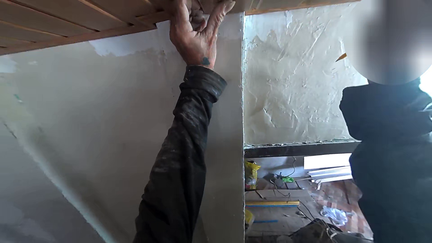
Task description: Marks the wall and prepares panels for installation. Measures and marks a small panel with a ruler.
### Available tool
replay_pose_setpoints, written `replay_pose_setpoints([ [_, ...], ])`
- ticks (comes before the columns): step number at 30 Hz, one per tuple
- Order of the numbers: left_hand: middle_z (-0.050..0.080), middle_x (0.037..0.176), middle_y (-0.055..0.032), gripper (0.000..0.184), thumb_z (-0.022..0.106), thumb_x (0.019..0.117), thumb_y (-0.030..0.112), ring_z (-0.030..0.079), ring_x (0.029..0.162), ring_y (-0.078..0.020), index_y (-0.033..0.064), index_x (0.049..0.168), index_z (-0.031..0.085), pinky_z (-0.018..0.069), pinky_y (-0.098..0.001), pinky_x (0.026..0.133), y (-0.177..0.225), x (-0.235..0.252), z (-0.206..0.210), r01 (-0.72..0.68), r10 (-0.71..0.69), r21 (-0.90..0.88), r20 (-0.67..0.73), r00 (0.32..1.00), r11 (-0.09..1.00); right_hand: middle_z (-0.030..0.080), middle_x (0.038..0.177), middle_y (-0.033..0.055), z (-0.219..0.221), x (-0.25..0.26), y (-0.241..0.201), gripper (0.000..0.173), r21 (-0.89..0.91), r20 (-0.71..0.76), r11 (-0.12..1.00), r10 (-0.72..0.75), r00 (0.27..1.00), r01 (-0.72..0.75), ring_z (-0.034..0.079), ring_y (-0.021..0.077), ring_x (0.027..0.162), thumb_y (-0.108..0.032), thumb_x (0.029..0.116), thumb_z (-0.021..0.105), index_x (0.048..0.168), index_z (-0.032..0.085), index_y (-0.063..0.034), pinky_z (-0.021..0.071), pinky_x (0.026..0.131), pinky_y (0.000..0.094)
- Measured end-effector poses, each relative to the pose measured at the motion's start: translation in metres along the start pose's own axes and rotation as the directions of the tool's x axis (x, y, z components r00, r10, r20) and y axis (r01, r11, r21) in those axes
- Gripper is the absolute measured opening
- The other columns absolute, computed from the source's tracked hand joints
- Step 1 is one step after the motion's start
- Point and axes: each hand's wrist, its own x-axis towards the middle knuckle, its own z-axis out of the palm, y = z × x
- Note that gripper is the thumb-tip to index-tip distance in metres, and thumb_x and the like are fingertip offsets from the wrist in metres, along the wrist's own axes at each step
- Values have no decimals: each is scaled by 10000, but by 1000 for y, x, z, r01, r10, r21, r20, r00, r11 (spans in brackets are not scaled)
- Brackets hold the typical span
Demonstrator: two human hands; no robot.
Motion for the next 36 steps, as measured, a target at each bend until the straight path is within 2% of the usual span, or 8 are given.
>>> replay_pose_setpoints([
  [6, 711, 935, -160, 471, 885, 805, 277, 711, 872, -191, -86, 1011, 667, 607, -332, 789, 24, -15, -49, 77, -58, -65, 254, 965, 995, 651, 877, -34, -26, -76, -42, 334, -183, -45, 981, -74, 996, 65, 608, -2, 812, -362, 928, 769, 967, 651, -52, 535, 811, 255],
  [8, 708, 934, -162, 454, 883, 810, 239, 704, 867, -185, -86, 1017, 642, 599, -324, 790, 43, -21, -80, 114, -91, -49, 332, 939, 992, 593, 818, -46, -34, -108, -56, 301, -275, -19, 961, -7, 1000, 1, 551, -37, 725, -332, 966, 722, 947, 623, -49, 501, 720, 207],
  [12, 694, 883, -130, 430, 880, 804, 235, 696, 809, -136, -63, 977, 624, 592, -266, 709, 70, -37, -139, 218, -207, 22, 415, 886, 976, 522, 701, -154, -31, -140, -58, 279, -181, 58, 982, 57, 997, -46, 484, -78, 586, -381, 949, 724, 870, 585, -153, 460, 580, 158],
  [16, 654, 950, -66, 393, 856, 835, 224, 686, 858, -112, 19, 1046, 595, 607, -260, 718, 106, -58, -206, 375, -386, 121, 467, 796, 919, 501, 618, -146, -28, -172, -67, 337, -134, 204, 963, 260, 944, -236, 449, -32, 482, -471, 947, 698, 824, 580, -181, 423, 464, 206],
  [20, 662, 944, 31, 366, 872, 820, 215, 691, 838, -67, 107, 1038, 600, 625, -265, 719, 140, -94, -277, 545, -542, 125, 423, 726, 829, 537, 623, -179, -26, -233, -82, 327, -140, 338, 869, 493, 801, -475, 494, -62, 513, -495, 928, 699, 781, 602, -220, 455, 489, 172],
  [23, 680, 940, 43, 378, 861, 799, 80, 706, 806, -71, 103, 1074, 603, 640, -274, 710, 164, -111, -325, 704, -702, 174, 403, 587, 688, 500, 584, -161, -18, -278, -90, 324, -148, 439, 802, 577, 689, -578, 454, -53, 474, -392, 984, 624, 718, 571, -214, 403, 451, 167],
  [30, 720, 964, -12, 341, 742, 865, 16, 716, 847, -106, 62, 1174, 606, 633, -304, 746, 211, -99, -430, 878, -922, 323, 279, 267, 352, 498, 547, -100, 16, -371, -139, 392, -221, 623, 548, 716, 316, -806, 431, 13, 425, -396, 1043, 542, 713, 573, -187, 392, 411, 214],
  [36, 688, 1172, -72, 581, 684, 805, 37, 703, 979, -156, 76, 1360, 515, 620, -342, 805, 250, -79, -548, 968, -987, 212, 113, 112, 134, 542, 543, -67, 55, -462, -219, 383, -277, 703, 180, 707, -71, -944, 423, 34, 388, -334, 1096, 470, 829, 657, -134, 391, 367, 210],
])
